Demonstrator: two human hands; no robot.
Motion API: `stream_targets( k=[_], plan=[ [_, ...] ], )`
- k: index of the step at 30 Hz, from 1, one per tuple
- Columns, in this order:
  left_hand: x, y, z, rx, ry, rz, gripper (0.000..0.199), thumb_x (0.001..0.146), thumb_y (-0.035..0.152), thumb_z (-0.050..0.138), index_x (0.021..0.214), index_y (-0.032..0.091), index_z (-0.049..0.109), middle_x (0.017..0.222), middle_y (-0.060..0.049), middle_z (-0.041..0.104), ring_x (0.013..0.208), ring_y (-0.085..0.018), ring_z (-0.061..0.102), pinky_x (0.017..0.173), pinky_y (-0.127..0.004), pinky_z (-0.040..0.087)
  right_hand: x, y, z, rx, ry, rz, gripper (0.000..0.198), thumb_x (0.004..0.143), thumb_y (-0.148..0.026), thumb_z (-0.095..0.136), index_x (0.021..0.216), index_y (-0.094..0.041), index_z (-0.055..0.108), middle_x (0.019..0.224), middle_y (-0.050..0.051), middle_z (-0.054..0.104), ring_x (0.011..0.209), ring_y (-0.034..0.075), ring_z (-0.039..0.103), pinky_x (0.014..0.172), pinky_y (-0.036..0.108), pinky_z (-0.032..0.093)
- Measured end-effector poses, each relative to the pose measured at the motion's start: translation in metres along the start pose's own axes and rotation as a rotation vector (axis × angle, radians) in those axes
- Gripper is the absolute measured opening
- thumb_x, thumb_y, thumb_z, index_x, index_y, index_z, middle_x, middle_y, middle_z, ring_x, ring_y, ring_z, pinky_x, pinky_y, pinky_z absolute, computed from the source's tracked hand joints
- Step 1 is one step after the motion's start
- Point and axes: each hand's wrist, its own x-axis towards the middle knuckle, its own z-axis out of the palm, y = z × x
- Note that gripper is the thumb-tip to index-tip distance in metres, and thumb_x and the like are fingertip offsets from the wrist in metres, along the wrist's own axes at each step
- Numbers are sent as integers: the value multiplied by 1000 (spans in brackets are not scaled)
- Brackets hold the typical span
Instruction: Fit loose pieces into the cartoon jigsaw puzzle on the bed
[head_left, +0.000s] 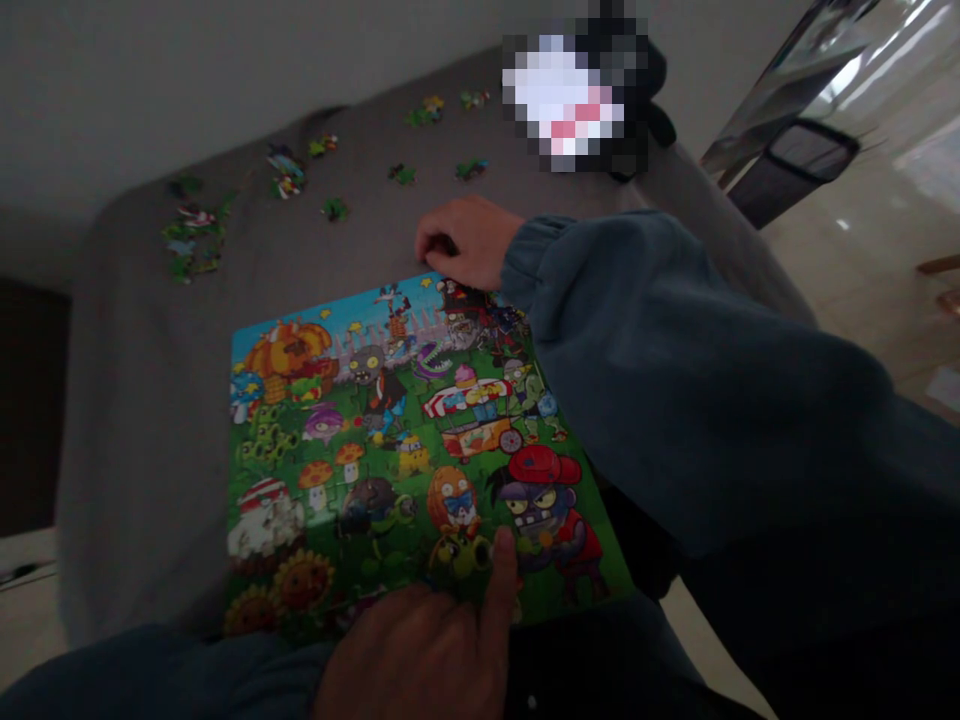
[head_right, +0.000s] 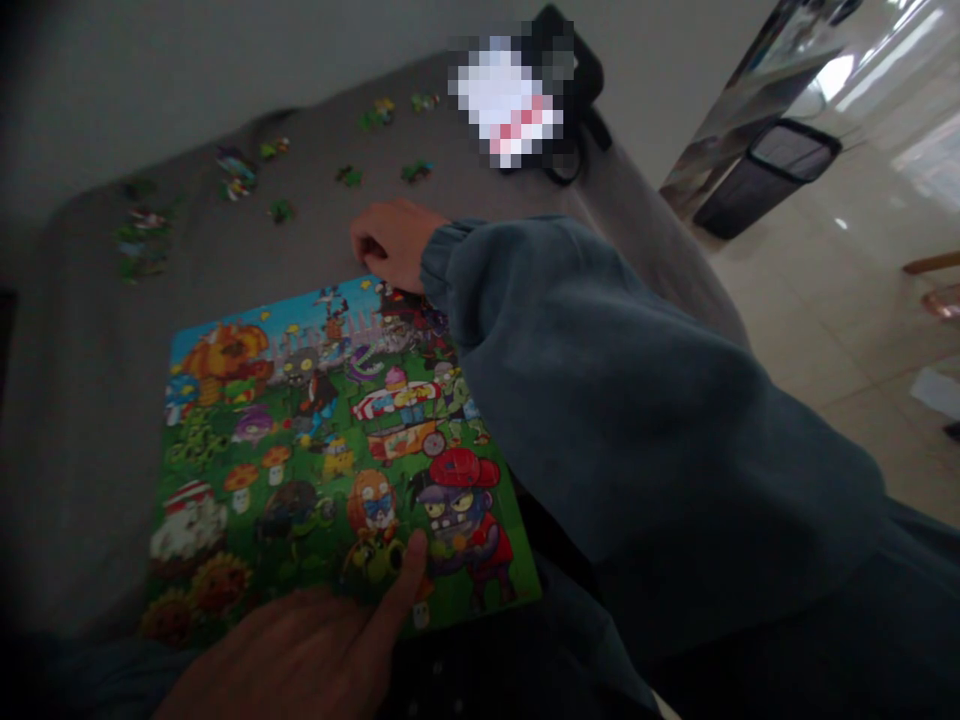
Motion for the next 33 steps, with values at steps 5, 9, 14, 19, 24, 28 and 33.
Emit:
stream_targets(
  k=[5, 9, 14, 19, 24, 28, 33],
  plan=[
    [-6, -46, -6, -367, 177, 10, 52, 95, 18, 51, 146, 29, 52, 107, -2, 79, 83, -21, 77, 69, -29, 63, 0, 0, 0, 1, -1, -2, 28, 92, -11, 55, 111, -13, 75, 104, 5, 76, 95, 17, 68, 87, 27, 48],
    [2, -81, -21, -539, 267, -31, 52, 105, 26, 43, 154, 43, 35, 144, 4, 62, 119, -18, 68, 95, -29, 58, 1, 0, 1, 5, -6, -9, 28, 92, -11, 55, 112, -13, 75, 104, 5, 75, 93, 17, 67, 87, 27, 47],
    [15, -90, -36, -646, 193, -11, 58, 103, 22, 43, 157, 42, 32, 130, 3, 71, 98, -16, 74, 76, -23, 60, 1, -1, -1, 7, -18, -7, 29, 92, -10, 54, 112, -11, 75, 103, 5, 75, 92, 16, 67, 86, 26, 47],
    [18, -94, -31, -719, 126, 4, 57, 105, 28, 46, 157, 44, 29, 124, 5, 73, 101, -15, 73, 84, -25, 60, 0, -2, -2, 7, -19, -8, 29, 92, -10, 54, 112, -12, 75, 103, 4, 75, 93, 15, 67, 87, 25, 46],
    [13, -98, -22, -574, 228, 9, 48, 104, 31, 50, 149, 46, 43, 137, 6, 66, 114, -18, 69, 93, -30, 59, 0, 0, 0, 14, -13, -8, 29, 92, -10, 54, 112, -12, 75, 102, 4, 75, 92, 14, 67, 85, 23, 45],
    [15, -91, -22, -419, 304, 39, 40, 104, 33, 49, 144, 38, 52, 140, -1, 63, 115, -21, 67, 92, -37, 60, 1, 1, 0, 13, -11, -15, 30, 91, -10, 54, 112, -12, 75, 103, 4, 75, 92, 14, 66, 85, 23, 44],
    [24, -82, -25, -313, 309, 101, 37, 101, 26, 54, 138, 26, 56, 131, -7, 64, 107, -24, 67, 85, -40, 61, 0, 0, -1, 11, -13, -14, 29, 91, -10, 54, 112, -12, 75, 104, 6, 76, 94, 16, 67, 87, 25, 45]
  ],
)
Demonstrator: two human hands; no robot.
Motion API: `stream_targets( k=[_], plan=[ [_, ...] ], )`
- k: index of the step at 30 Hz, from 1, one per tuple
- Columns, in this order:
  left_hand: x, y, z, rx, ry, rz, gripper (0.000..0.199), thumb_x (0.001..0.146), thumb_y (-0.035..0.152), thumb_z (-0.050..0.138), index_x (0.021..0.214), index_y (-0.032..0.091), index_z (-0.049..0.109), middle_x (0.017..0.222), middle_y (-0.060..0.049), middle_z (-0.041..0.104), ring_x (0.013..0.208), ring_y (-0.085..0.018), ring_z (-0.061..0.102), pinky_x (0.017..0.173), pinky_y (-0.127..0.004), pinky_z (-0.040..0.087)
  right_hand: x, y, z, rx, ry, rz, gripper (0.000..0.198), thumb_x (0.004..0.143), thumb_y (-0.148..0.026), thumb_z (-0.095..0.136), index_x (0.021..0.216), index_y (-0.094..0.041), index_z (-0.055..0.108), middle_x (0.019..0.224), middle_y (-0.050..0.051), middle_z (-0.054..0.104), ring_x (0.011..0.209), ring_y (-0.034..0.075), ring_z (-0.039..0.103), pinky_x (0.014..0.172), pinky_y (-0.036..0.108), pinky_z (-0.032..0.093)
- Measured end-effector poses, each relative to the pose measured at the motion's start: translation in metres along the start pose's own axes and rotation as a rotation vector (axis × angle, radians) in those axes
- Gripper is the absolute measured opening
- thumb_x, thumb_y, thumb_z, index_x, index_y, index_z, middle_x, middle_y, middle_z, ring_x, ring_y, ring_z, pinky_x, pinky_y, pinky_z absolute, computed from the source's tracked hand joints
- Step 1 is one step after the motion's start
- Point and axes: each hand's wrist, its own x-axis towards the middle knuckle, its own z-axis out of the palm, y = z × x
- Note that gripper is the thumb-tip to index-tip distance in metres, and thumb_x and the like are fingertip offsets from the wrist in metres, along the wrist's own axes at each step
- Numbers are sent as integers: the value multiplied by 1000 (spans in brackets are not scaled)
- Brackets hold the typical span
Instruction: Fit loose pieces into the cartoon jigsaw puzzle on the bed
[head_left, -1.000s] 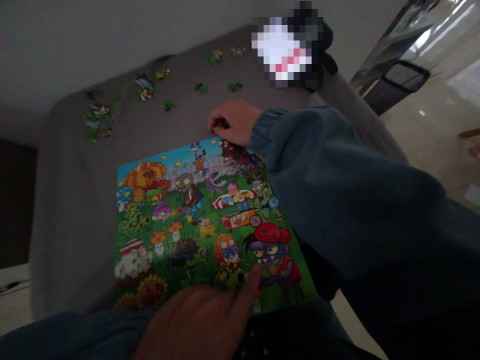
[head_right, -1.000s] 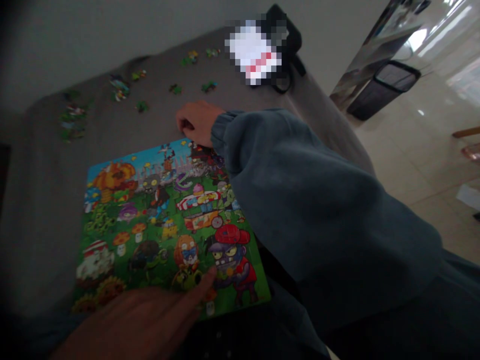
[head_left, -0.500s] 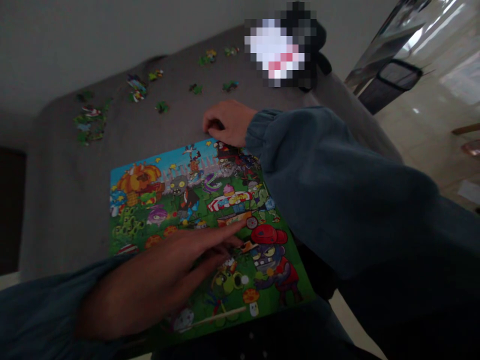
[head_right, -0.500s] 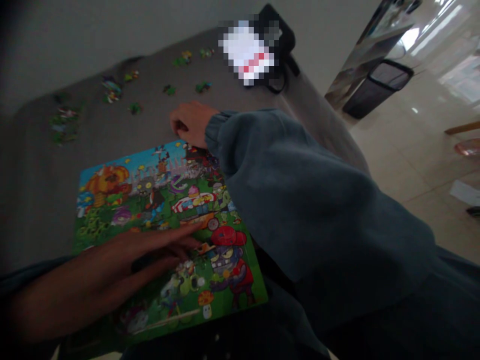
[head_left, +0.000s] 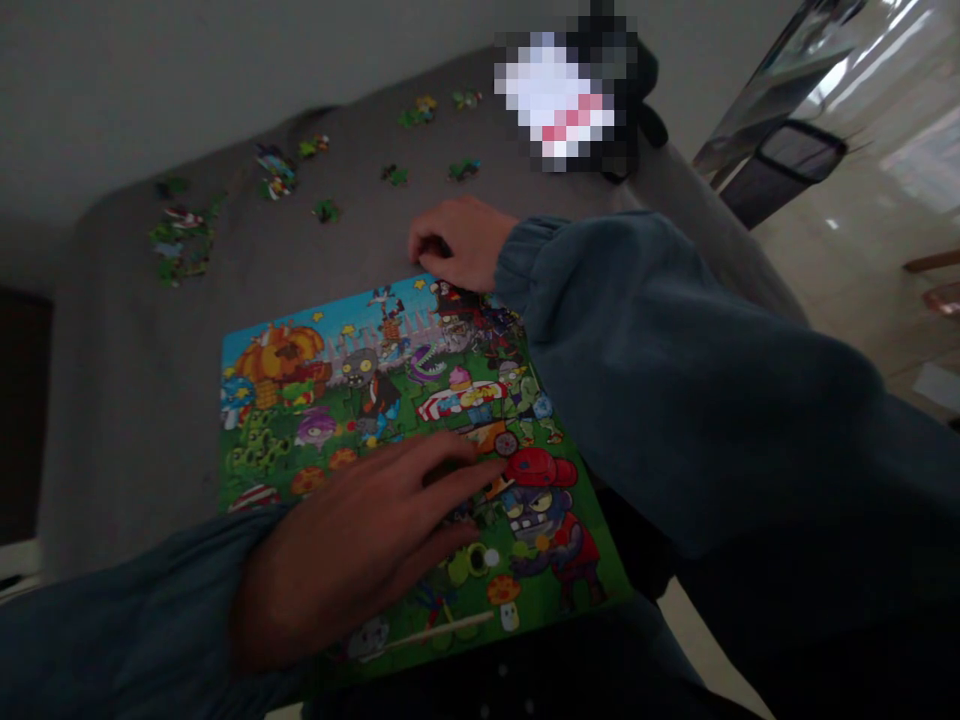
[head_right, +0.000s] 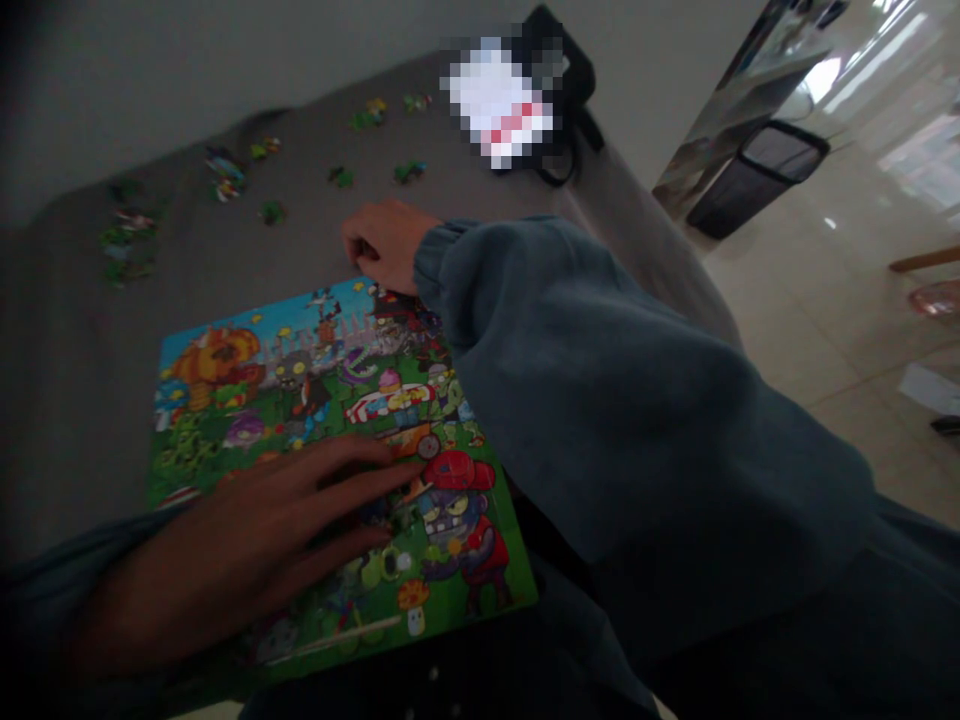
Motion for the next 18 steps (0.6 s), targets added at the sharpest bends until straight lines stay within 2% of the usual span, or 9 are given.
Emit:
stream_targets(
  k=[6, 11, 13, 18],
  plan=[
    [7, 0, 1, -14, -2, 10, 26, 99, 24, 57, 126, 25, 60, 123, -4, 63, 100, -22, 67, 79, -35, 58, -1, -2, -2, 1, -3, 5, 28, 92, -11, 55, 111, -12, 75, 105, 6, 76, 95, 16, 67, 87, 26, 46],
    [8, -5, 2, -60, -26, -36, 19, 95, 25, 64, 113, 23, 60, 123, -4, 62, 103, -23, 65, 79, -34, 55, 0, 0, 0, 16, 1, 1, 28, 92, -12, 54, 111, -12, 75, 104, 6, 76, 95, 16, 67, 86, 26, 46],
    [10, -8, 2, -32, 0, -71, 13, 96, 28, 65, 106, 22, 60, 118, -4, 62, 100, -23, 65, 78, -35, 54, 1, 2, 1, 18, 2, -8, 28, 92, -12, 54, 111, -12, 75, 105, 6, 75, 95, 16, 67, 86, 26, 46],
    [23, -7, 2, 172, 83, -143, 26, 96, 44, 62, 94, 18, 63, 108, -8, 63, 84, -24, 64, 68, -36, 53, 2, 3, 2, 9, -2, -2, 28, 91, -13, 55, 110, -14, 75, 103, 4, 75, 92, 15, 67, 85, 26, 46]
  ],
)
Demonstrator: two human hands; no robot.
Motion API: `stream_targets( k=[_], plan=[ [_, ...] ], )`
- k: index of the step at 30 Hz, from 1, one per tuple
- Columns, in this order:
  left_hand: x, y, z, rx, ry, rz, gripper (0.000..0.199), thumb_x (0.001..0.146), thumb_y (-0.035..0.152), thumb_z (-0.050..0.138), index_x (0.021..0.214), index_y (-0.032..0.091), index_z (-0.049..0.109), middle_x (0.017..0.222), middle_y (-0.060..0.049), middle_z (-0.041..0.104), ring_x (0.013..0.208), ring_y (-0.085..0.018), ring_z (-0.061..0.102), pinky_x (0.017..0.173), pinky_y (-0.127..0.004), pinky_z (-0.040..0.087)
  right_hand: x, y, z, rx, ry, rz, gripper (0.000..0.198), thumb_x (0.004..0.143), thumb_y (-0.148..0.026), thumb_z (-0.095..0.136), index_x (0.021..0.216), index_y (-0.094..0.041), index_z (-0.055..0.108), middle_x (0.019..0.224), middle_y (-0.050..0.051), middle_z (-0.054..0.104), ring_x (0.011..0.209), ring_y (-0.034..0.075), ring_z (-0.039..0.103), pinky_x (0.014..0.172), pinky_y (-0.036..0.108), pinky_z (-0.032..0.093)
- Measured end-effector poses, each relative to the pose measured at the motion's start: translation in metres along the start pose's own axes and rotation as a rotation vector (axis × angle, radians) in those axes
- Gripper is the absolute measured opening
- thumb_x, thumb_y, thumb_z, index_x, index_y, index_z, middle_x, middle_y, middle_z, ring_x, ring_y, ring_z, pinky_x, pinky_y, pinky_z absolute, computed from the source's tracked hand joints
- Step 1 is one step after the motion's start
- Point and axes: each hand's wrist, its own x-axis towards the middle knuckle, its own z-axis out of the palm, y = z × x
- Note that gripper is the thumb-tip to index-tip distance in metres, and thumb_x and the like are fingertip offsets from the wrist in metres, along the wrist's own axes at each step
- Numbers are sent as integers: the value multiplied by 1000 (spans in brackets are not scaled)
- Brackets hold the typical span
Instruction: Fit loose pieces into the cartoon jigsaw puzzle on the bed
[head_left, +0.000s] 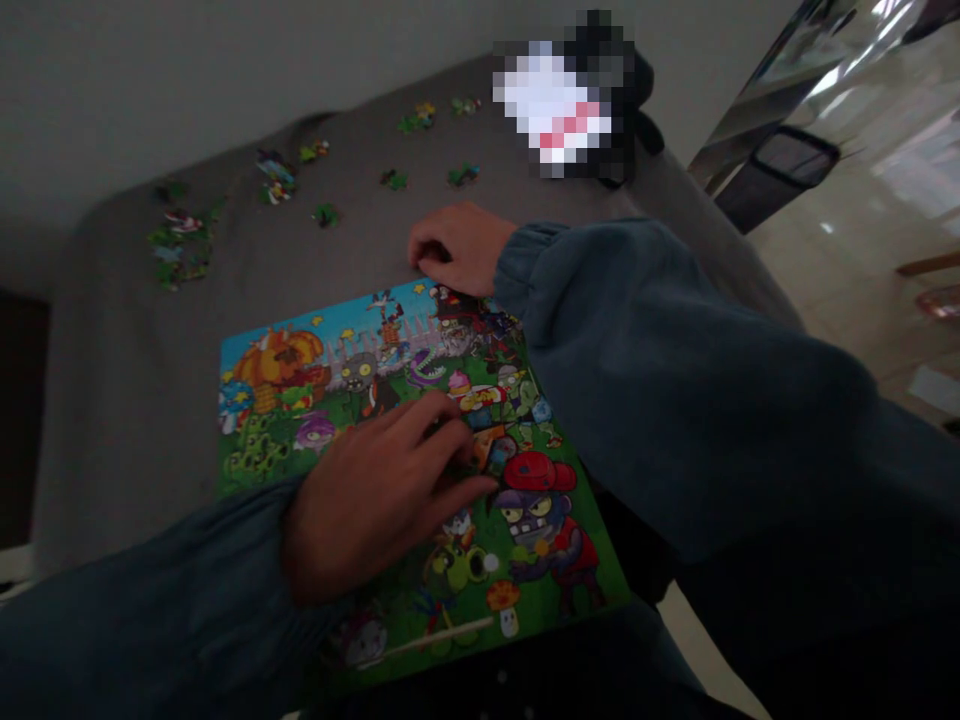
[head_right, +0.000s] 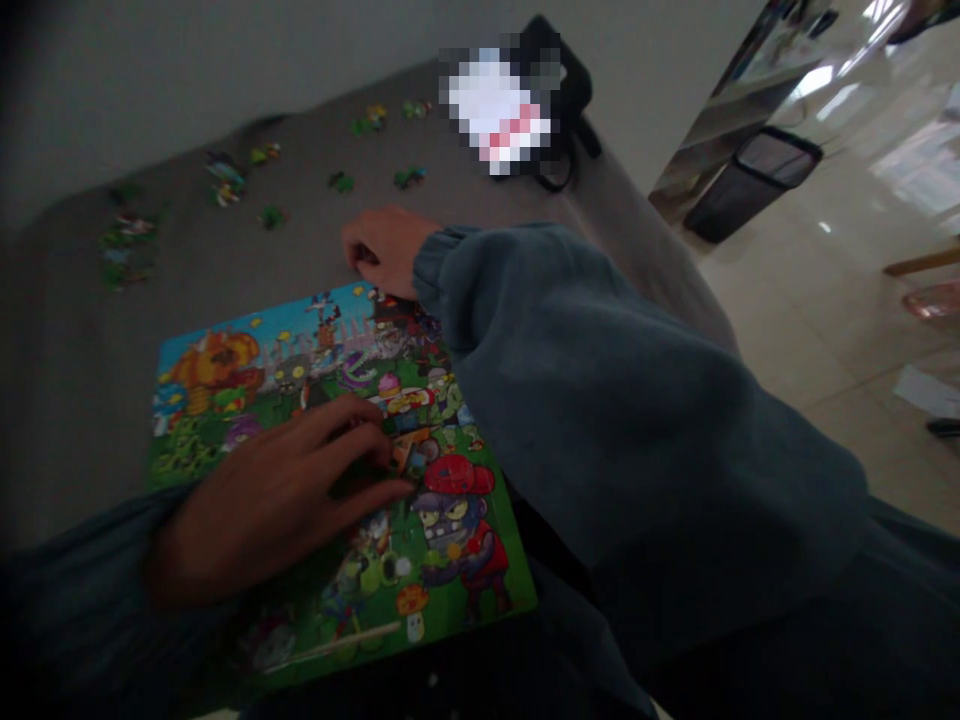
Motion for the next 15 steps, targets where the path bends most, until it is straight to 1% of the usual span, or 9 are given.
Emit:
stream_targets(
  k=[2, 4, 7, 8, 9, 10, 12, 13, 15],
  plan=[
    [6, 3, 0, 61, 22, -1, 28, 97, 44, 61, 90, 17, 65, 106, -8, 64, 79, -22, 63, 67, -35, 53, -1, 0, 0, 2, 2, -4, 28, 91, -13, 54, 110, -13, 75, 103, 5, 76, 93, 16, 67, 85, 26, 46],
    [10, 3, -1, 109, 33, -2, 29, 99, 41, 58, 87, 17, 67, 101, -7, 65, 80, -22, 63, 68, -35, 54, -1, 0, 0, 5, 4, -10, 29, 91, -12, 53, 110, -13, 75, 103, 6, 76, 92, 16, 67, 84, 26, 46],
    [10, -5, -3, 125, 83, 6, 36, 104, 40, 47, 86, 16, 67, 93, -7, 66, 82, -23, 64, 69, -36, 55, -1, 0, 0, 3, 6, -5, 28, 90, -12, 55, 110, -13, 75, 102, 5, 76, 91, 15, 66, 84, 26, 45],
    [8, -9, -4, 109, 108, 29, 37, 105, 39, 44, 88, 16, 67, 97, -8, 67, 86, -24, 65, 73, -38, 55, -1, 0, 0, 4, 5, -3, 28, 90, -12, 55, 110, -13, 75, 101, 5, 76, 90, 15, 66, 83, 26, 45],
    [7, -14, -6, 87, 132, 70, 35, 106, 37, 42, 93, 16, 67, 105, -9, 68, 92, -26, 66, 78, -40, 56, 0, 0, 0, 6, 3, -2, 29, 90, -12, 55, 110, -13, 75, 100, 5, 76, 89, 15, 66, 83, 26, 45],
    [5, -19, -7, 69, 152, 124, 31, 106, 35, 43, 98, 16, 67, 116, -11, 68, 101, -27, 65, 85, -43, 55, 0, -1, 0, 8, 3, -1, 29, 90, -12, 54, 110, -13, 75, 99, 5, 76, 88, 16, 66, 82, 26, 45],
    [1, -29, -7, 46, 148, 238, 22, 104, 29, 46, 109, 17, 64, 137, -11, 63, 123, -29, 59, 101, -46, 50, 1, 0, 1, 13, 5, -7, 30, 90, -11, 54, 110, -14, 75, 98, 4, 75, 87, 16, 66, 81, 26, 44],
    [-1, -33, -7, 39, 135, 278, 21, 104, 26, 47, 114, 17, 63, 142, -9, 61, 130, -28, 55, 105, -46, 47, 1, 0, 1, 13, 7, -11, 30, 89, -11, 54, 110, -14, 75, 98, 4, 75, 87, 16, 65, 81, 26, 44],
    [-4, -38, -4, 34, 122, 318, 23, 104, 22, 48, 122, 19, 62, 144, -7, 60, 135, -26, 52, 106, -43, 46, 1, 1, 1, 13, 11, -19, 30, 89, -11, 54, 110, -14, 75, 99, 4, 75, 87, 15, 65, 81, 25, 44]
  ],
)
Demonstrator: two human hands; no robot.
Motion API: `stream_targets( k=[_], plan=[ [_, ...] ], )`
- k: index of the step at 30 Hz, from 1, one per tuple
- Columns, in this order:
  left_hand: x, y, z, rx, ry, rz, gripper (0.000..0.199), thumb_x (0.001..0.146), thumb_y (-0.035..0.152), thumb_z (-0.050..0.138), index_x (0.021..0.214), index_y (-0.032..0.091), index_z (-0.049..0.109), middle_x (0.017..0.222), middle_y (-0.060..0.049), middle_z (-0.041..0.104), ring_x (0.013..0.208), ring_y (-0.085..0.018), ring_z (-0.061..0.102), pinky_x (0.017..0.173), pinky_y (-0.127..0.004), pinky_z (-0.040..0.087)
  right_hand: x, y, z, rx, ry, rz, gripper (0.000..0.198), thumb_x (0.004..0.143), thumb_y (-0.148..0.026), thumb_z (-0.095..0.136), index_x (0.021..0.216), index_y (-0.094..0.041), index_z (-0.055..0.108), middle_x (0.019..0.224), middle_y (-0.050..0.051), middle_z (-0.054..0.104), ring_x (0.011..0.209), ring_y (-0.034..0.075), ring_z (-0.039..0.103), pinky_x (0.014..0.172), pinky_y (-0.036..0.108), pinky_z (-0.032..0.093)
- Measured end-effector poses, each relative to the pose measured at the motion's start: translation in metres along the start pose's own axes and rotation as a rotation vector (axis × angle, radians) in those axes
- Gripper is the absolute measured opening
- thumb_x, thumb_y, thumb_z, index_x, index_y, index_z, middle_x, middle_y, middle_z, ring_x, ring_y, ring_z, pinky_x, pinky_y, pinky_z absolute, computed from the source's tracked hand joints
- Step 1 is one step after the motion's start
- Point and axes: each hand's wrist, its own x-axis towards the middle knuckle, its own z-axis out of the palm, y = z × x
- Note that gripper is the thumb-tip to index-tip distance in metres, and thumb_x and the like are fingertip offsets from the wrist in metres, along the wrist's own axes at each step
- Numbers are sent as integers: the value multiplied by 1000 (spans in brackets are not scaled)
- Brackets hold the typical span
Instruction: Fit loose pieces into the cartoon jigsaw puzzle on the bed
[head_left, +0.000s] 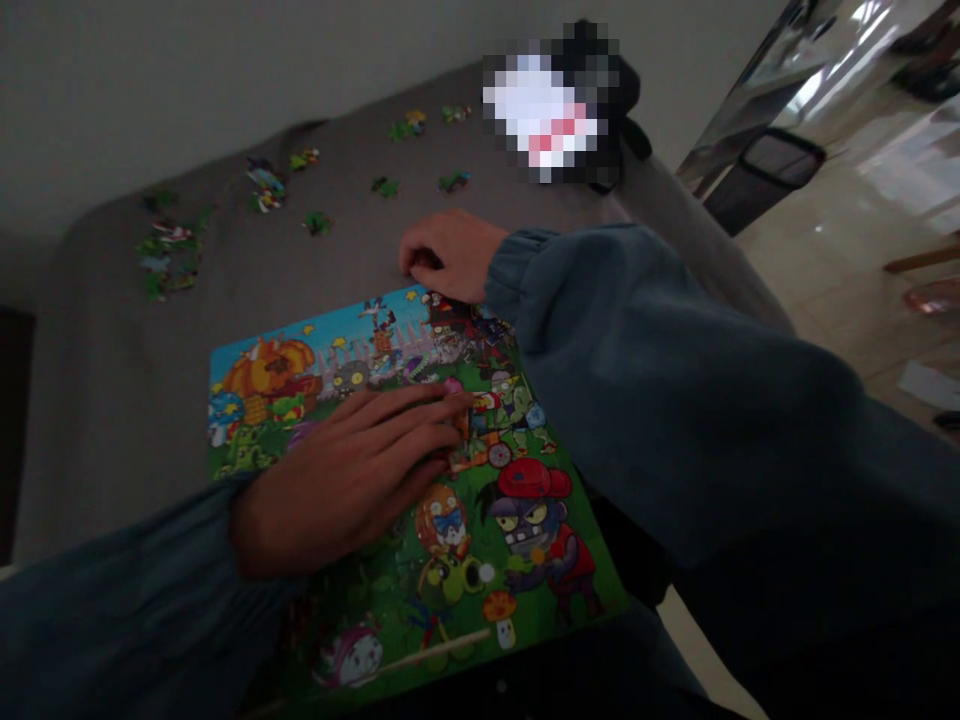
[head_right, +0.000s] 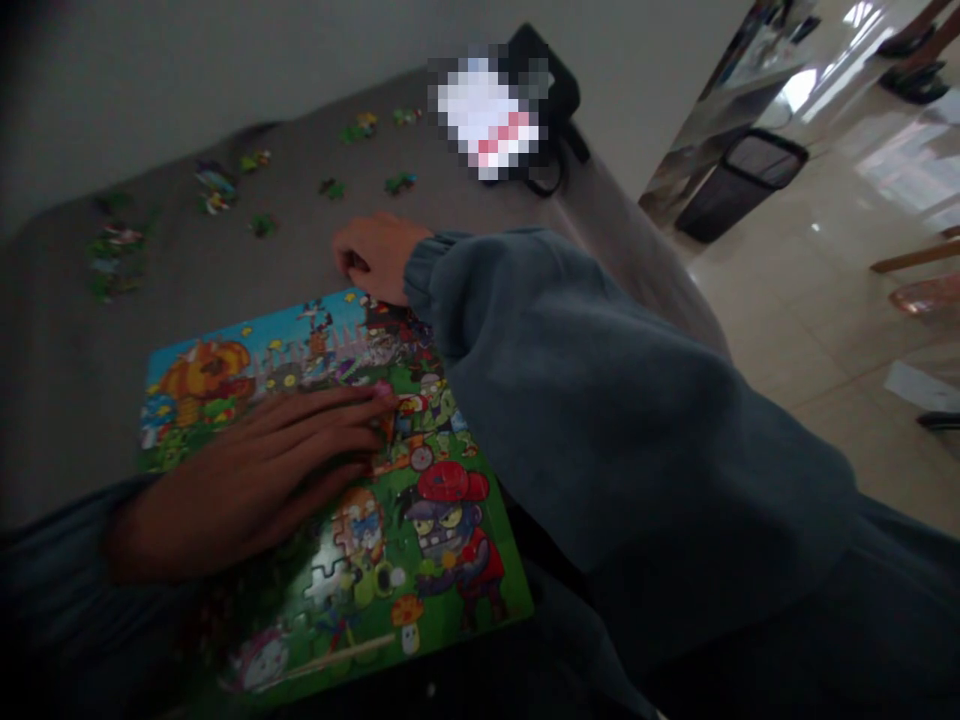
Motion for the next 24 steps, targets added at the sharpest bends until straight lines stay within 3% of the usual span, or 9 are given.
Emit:
stream_targets(
  k=[3, 6, 10, 13, 16, 20, 24],
  plan=[
    [-4, -1, 4, 12, 24, 21, 32, 103, 20, 49, 134, 23, 59, 139, -5, 65, 129, -25, 56, 102, -42, 48, -1, 1, 0, -3, -1, -5, 30, 89, -11, 54, 109, -14, 75, 100, 4, 75, 88, 15, 65, 81, 25, 44],
    [-3, 4, 5, 60, 29, 45, 32, 104, 21, 48, 133, 24, 61, 126, -5, 71, 119, -26, 60, 96, -41, 50, -1, -1, 0, -11, -4, 15, 30, 89, -11, 54, 109, -15, 75, 100, 4, 75, 88, 15, 64, 81, 25, 43],
    [0, 20, 5, 140, 23, 63, 32, 103, 17, 44, 130, 17, 63, 107, -6, 73, 98, -24, 64, 83, -38, 51, -1, -2, 0, -7, -10, 23, 30, 89, -11, 54, 109, -16, 75, 99, 3, 74, 86, 14, 63, 79, 24, 42],
    [2, 37, 7, 155, 57, -4, 34, 103, 17, 43, 131, 13, 62, 99, -7, 72, 90, -23, 63, 80, -37, 51, -1, -3, 0, -14, -6, 27, 30, 89, -10, 54, 110, -15, 75, 99, 3, 74, 84, 13, 63, 79, 24, 42],
    [2, 47, 7, 113, 80, -26, 32, 104, 20, 43, 129, 16, 63, 114, -8, 71, 102, -24, 63, 89, -38, 49, -1, -3, -1, -10, -14, 18, 30, 90, -11, 54, 111, -14, 75, 100, 4, 74, 87, 14, 64, 81, 25, 42],
    [-1, 45, 7, 118, 31, 27, 35, 108, 29, 37, 132, 22, 62, 145, -4, 60, 129, -27, 52, 100, -41, 43, -1, -2, -1, -8, -7, 8, 29, 90, -11, 55, 111, -13, 75, 101, 6, 75, 89, 16, 65, 82, 26, 44],
    [-6, 42, 12, 147, -23, -8, 40, 110, 31, 32, 143, 23, 53, 147, -1, 58, 127, -27, 51, 99, -42, 40, -1, -2, 0, -5, -5, 3, 30, 89, -10, 55, 111, -12, 75, 100, 6, 75, 91, 17, 66, 82, 26, 44]
  ],
)
